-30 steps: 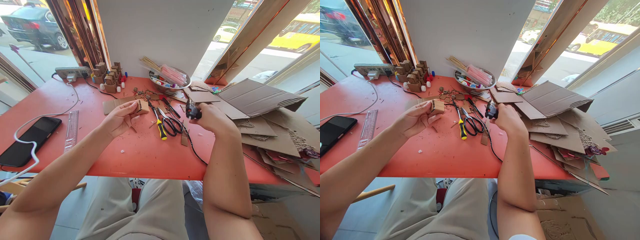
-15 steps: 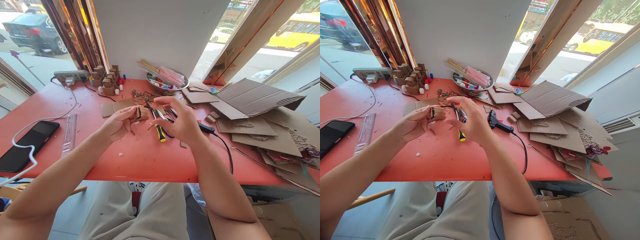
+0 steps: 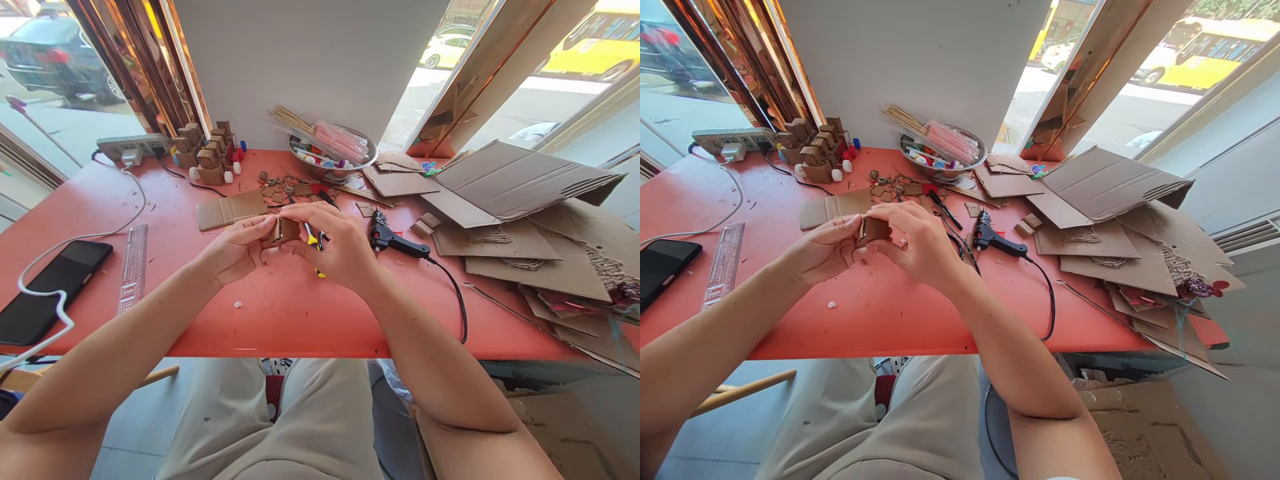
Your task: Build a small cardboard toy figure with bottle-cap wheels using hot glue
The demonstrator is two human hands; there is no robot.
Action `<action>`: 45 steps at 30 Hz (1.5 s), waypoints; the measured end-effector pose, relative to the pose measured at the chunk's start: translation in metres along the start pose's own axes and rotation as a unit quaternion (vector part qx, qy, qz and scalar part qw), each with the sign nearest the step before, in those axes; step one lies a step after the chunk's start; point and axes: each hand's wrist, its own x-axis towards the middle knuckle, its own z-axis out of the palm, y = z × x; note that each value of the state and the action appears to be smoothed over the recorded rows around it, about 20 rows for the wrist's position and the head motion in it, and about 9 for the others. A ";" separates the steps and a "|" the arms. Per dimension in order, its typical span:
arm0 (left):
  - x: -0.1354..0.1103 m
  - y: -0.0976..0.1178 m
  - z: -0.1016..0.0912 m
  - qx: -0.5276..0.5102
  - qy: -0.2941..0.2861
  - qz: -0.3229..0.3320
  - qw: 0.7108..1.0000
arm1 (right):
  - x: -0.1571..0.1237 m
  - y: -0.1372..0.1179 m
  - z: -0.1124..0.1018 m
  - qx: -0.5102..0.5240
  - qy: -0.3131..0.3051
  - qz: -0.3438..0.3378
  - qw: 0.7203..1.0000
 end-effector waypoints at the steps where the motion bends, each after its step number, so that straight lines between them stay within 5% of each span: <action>1: 0.000 0.000 0.001 -0.005 -0.005 0.000 1.000 | 0.000 0.000 0.000 0.002 -0.002 0.003 1.000; 25: 0.000 -0.004 0.001 0.005 0.029 0.007 1.000 | -0.001 -0.008 0.000 0.010 0.001 0.025 1.000; 45: 0.000 -0.005 0.003 0.017 0.001 0.019 1.000 | 0.000 -0.010 -0.002 0.042 0.010 0.047 0.998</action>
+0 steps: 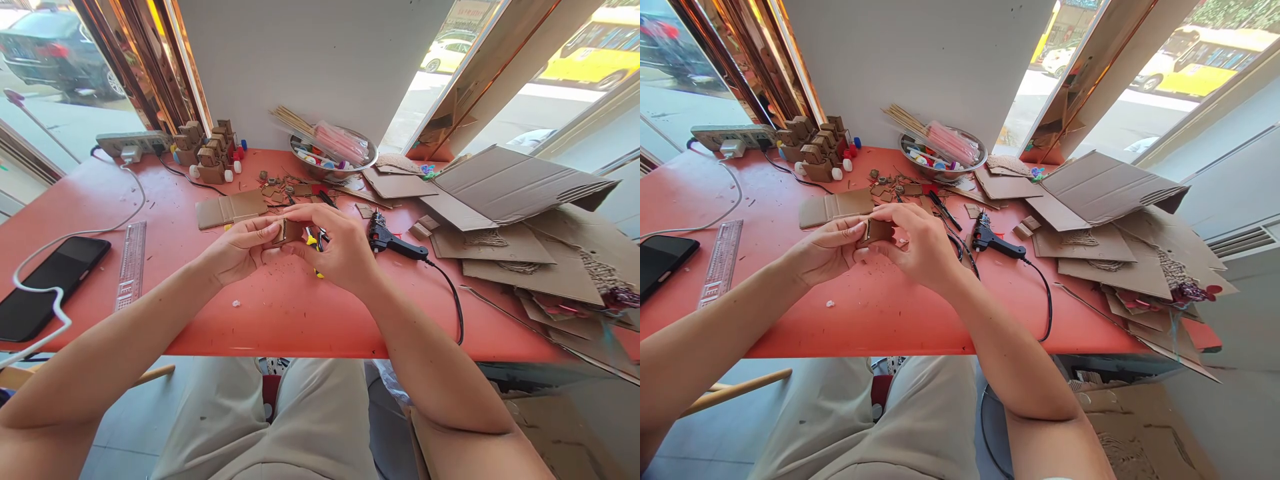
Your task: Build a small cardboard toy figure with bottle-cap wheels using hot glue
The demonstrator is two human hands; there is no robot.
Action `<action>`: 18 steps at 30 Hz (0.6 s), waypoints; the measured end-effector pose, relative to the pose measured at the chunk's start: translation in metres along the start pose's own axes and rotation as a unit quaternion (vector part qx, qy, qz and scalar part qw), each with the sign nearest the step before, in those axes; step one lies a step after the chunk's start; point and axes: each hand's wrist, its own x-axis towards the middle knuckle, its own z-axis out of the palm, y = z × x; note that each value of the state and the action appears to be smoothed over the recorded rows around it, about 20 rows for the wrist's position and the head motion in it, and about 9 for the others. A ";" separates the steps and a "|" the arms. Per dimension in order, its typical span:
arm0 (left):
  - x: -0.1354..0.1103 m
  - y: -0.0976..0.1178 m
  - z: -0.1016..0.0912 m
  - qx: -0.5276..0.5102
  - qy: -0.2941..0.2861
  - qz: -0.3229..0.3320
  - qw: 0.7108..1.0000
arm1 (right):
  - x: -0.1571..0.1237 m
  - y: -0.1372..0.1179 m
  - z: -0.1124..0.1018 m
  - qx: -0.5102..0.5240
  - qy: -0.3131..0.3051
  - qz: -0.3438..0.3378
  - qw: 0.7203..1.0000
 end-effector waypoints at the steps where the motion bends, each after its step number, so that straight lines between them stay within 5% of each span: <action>1: 0.000 0.000 0.000 0.003 0.003 -0.001 1.000 | 0.000 0.000 0.000 0.000 0.000 0.004 1.000; 12: -0.001 -0.001 0.002 0.021 0.006 0.008 1.000 | -0.001 -0.001 0.001 0.011 -0.001 0.011 1.000; 18: -0.005 -0.002 0.010 0.025 -0.004 0.079 0.997 | -0.002 0.001 0.002 -0.007 0.001 -0.006 1.000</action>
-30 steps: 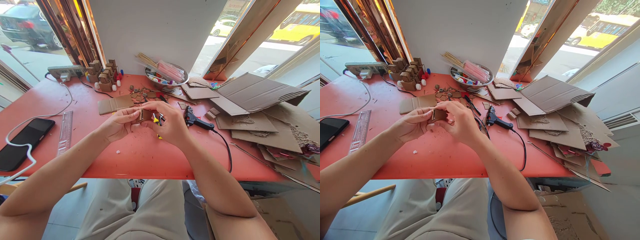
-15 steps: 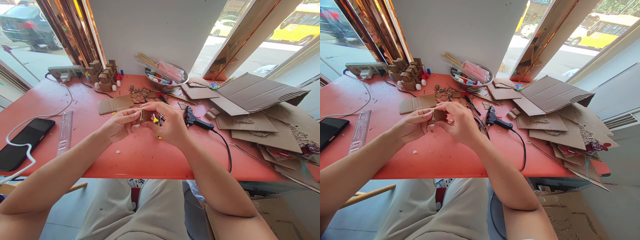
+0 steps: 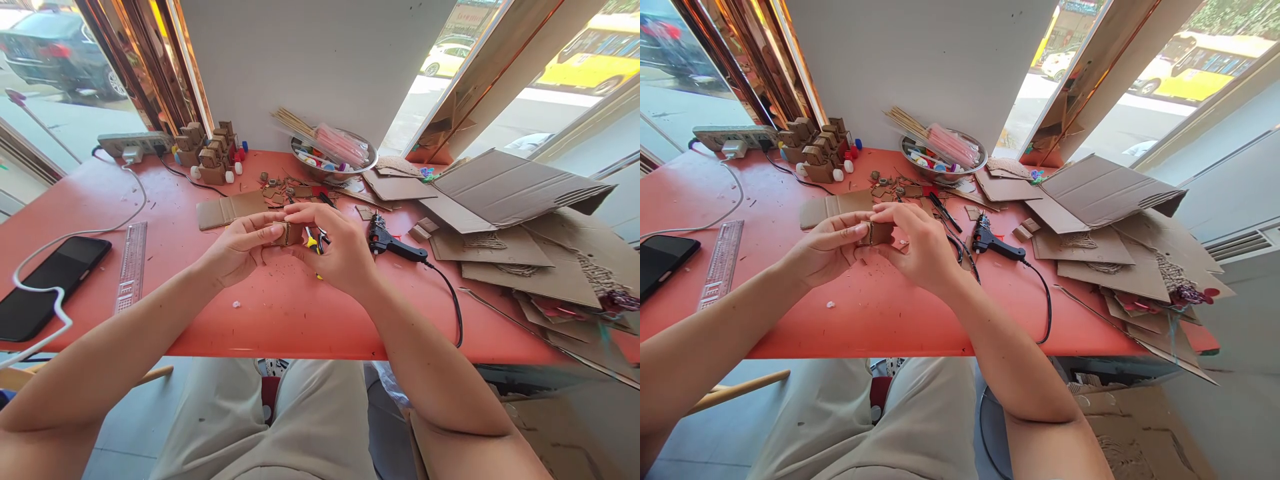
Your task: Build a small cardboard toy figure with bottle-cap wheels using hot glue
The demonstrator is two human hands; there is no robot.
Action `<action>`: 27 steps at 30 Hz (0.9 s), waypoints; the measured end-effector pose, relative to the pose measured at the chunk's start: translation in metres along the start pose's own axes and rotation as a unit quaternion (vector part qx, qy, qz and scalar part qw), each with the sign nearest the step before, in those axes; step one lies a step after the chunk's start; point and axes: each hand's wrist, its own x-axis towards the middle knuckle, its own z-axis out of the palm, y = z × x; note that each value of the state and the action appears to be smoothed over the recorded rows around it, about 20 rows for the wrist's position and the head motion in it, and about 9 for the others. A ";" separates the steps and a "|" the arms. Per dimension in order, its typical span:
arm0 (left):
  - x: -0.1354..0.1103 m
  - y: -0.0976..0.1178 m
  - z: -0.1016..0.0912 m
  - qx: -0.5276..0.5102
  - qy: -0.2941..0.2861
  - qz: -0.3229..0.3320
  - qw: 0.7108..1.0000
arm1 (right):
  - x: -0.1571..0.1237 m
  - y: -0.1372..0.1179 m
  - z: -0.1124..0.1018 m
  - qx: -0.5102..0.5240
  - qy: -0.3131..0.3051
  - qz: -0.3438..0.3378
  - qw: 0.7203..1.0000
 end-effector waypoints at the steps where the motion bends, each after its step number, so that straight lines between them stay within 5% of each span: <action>1: -0.001 0.000 0.001 0.000 0.004 0.011 1.000 | 0.000 0.000 0.000 -0.009 0.002 -0.002 1.000; 17: -0.003 0.002 0.003 0.035 0.006 0.067 0.997 | -0.002 0.001 0.000 -0.026 0.029 -0.065 0.997; 27: -0.003 -0.001 -0.001 0.025 0.013 0.051 0.998 | -0.002 0.000 0.000 -0.035 0.029 -0.047 0.998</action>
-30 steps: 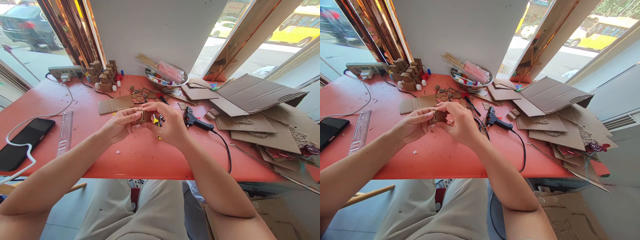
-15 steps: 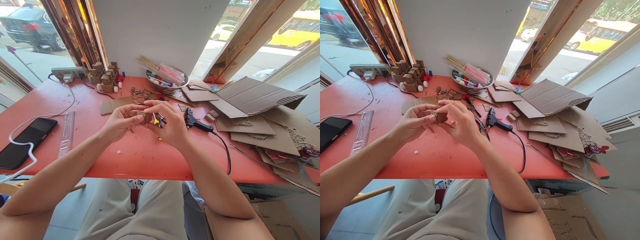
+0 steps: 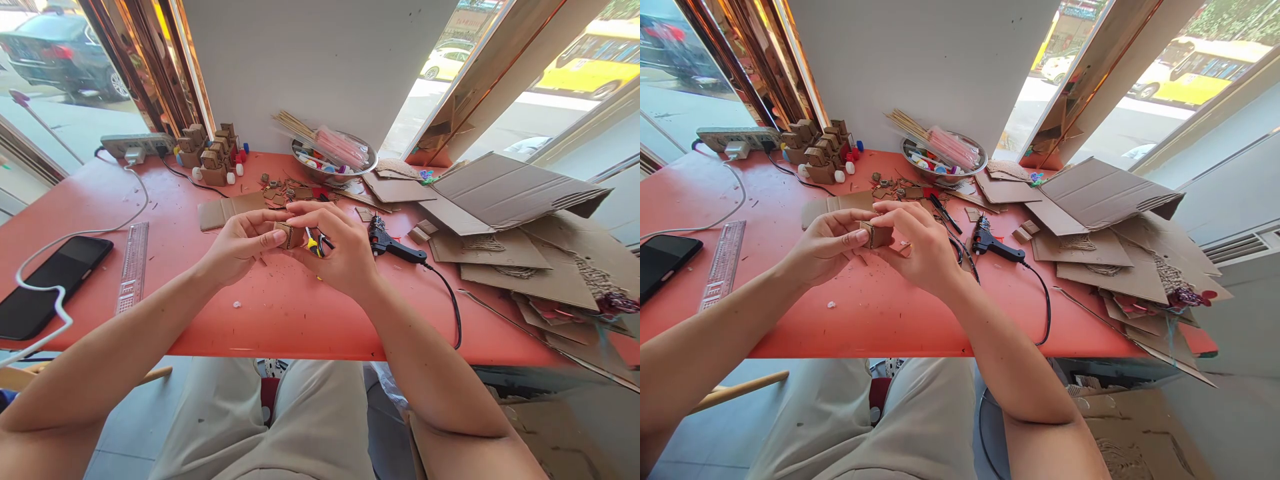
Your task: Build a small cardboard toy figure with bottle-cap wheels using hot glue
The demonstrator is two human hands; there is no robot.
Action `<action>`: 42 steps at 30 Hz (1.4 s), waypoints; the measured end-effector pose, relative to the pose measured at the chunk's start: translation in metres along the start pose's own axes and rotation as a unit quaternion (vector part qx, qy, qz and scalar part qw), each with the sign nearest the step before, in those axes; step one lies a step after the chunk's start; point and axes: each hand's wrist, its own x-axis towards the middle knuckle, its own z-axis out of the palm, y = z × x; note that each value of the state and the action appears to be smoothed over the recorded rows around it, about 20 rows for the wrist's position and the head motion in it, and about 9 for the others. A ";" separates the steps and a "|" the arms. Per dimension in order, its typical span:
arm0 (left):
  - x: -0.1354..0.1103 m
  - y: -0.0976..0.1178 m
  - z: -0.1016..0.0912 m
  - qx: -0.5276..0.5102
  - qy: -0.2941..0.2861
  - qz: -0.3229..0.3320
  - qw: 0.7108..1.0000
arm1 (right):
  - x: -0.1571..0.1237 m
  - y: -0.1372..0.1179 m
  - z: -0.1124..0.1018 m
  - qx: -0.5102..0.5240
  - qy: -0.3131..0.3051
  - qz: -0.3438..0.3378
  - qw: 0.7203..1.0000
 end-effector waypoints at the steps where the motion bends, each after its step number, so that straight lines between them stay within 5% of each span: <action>1: 0.000 -0.001 -0.001 0.000 -0.003 0.000 1.000 | 0.000 0.000 0.000 -0.001 0.001 0.000 1.000; 17: -0.001 0.001 0.005 0.027 0.011 0.028 0.999 | 0.001 0.000 -0.001 -0.006 -0.010 0.006 1.000; 26: -0.005 0.000 -0.003 0.242 0.046 0.214 0.945 | 0.005 0.005 -0.002 0.076 -0.020 0.066 0.995; 33: -0.005 -0.006 -0.010 0.320 0.057 0.255 0.911 | 0.010 -0.001 -0.003 0.315 -0.096 0.269 0.905; 42: -0.003 -0.007 -0.005 0.256 0.070 0.237 0.935 | 0.015 -0.007 -0.005 0.417 -0.151 0.360 0.821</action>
